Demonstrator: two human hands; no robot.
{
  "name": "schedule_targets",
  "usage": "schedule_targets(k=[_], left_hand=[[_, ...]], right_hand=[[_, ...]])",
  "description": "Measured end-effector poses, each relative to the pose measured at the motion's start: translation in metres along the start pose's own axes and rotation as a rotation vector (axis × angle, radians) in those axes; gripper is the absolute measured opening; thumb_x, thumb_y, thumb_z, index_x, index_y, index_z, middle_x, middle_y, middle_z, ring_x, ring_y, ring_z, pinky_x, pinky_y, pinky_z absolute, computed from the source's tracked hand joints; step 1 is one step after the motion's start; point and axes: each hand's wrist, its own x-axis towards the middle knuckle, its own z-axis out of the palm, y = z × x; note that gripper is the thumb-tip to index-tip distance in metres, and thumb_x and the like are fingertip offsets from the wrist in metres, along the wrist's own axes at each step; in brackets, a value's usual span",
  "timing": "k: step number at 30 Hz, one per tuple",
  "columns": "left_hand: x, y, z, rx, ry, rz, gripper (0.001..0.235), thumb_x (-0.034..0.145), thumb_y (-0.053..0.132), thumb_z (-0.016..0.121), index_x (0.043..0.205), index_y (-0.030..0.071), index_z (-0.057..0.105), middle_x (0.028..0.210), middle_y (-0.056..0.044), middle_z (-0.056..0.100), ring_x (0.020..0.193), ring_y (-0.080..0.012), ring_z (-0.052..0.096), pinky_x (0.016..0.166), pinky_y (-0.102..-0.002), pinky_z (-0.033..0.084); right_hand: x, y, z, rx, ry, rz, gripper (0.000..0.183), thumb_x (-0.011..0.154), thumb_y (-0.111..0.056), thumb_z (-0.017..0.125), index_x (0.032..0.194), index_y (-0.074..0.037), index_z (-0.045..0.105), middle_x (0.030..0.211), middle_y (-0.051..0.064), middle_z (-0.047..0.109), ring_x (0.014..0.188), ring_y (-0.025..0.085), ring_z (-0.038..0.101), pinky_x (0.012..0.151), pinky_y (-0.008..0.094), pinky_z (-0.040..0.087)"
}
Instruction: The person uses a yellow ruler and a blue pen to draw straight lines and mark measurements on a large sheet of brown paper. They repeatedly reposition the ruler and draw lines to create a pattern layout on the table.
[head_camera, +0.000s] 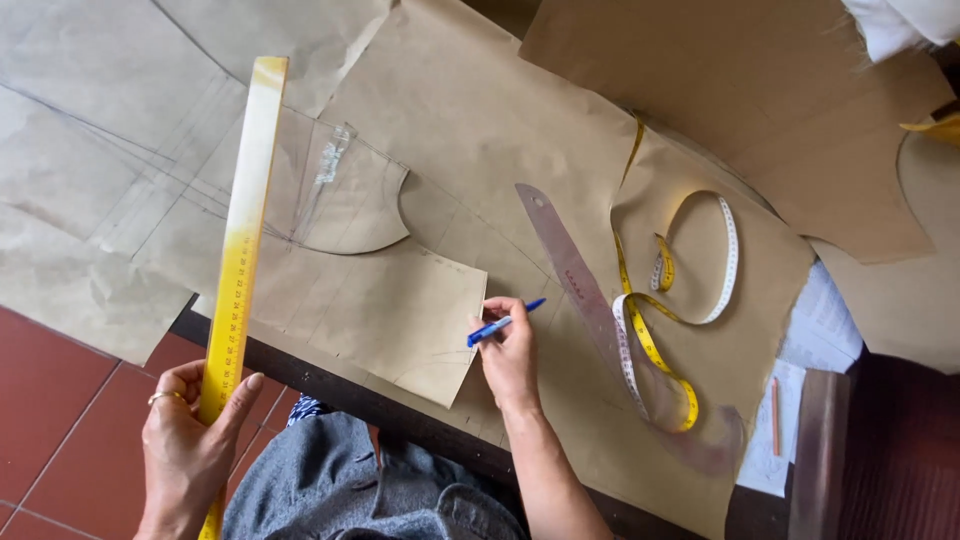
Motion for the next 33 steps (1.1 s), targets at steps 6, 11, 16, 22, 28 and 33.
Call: schedule_targets(k=[6, 11, 16, 22, 28, 33], left_hand=[[0.018, 0.013, -0.005, 0.098, -0.091, 0.016, 0.063, 0.071, 0.037, 0.078, 0.12, 0.005, 0.056, 0.109, -0.012, 0.066, 0.096, -0.0248, 0.065, 0.081, -0.039, 0.053], [0.021, 0.022, -0.001, 0.064, -0.162, 0.032, 0.051, 0.07, 0.029, 0.081, 0.108, 0.006, 0.055, 0.105, -0.01, 0.069, 0.091, -0.0194, 0.068, 0.079, -0.033, 0.053], [0.03, 0.007, -0.014, -0.046, -0.04, 0.168, 0.048, 0.079, 0.022, 0.078, 0.114, 0.001, 0.052, 0.098, -0.017, 0.065, 0.079, -0.0234, 0.063, 0.066, -0.032, 0.052], [0.043, -0.034, -0.035, -0.264, 0.12, 0.321, 0.034, 0.104, 0.01, 0.066, 0.126, -0.002, 0.044, 0.105, -0.014, 0.051, 0.087, -0.0188, 0.054, 0.075, -0.026, 0.044], [0.016, -0.047, -0.035, 0.015, 0.313, 0.573, 0.042, 0.105, 0.012, 0.077, 0.132, -0.013, 0.056, 0.112, -0.024, 0.063, 0.087, -0.0285, 0.062, 0.073, -0.035, 0.049], [-0.021, 0.002, -0.016, 0.438, 0.424, 0.762, 0.046, 0.094, 0.035, 0.081, 0.133, 0.014, 0.067, 0.107, -0.005, 0.069, 0.083, -0.0172, 0.065, 0.061, -0.031, 0.043]], right_hand=[[-0.013, -0.02, 0.03, -0.038, -0.054, -0.045, 0.015, 0.086, 0.0, 0.066, 0.094, -0.011, 0.06, 0.086, 0.003, 0.059, 0.073, 0.009, 0.056, 0.061, 0.021, 0.048], [-0.016, -0.04, 0.069, -0.087, -0.119, -0.316, 0.015, 0.084, -0.001, 0.066, 0.095, -0.01, 0.06, 0.098, 0.005, 0.065, 0.09, 0.015, 0.064, 0.08, 0.023, 0.053], [-0.027, -0.042, 0.131, 0.001, -0.155, -0.345, 0.014, 0.088, -0.002, 0.062, 0.096, -0.013, 0.059, 0.088, 0.001, 0.064, 0.076, 0.013, 0.061, 0.07, 0.024, 0.05], [-0.059, -0.023, 0.18, 0.028, -0.364, -0.388, 0.017, 0.088, 0.001, 0.056, 0.098, -0.013, 0.058, 0.093, 0.002, 0.064, 0.082, 0.017, 0.062, 0.075, 0.027, 0.049], [-0.083, 0.013, 0.156, -0.215, -0.638, -0.601, 0.009, 0.093, -0.003, 0.056, 0.1, -0.009, 0.054, 0.09, 0.014, 0.061, 0.08, 0.035, 0.062, 0.072, 0.04, 0.049], [-0.084, 0.027, 0.144, -0.314, -0.708, -0.583, 0.006, 0.094, -0.005, 0.056, 0.099, -0.007, 0.057, 0.085, 0.02, 0.062, 0.075, 0.037, 0.063, 0.069, 0.043, 0.051]])
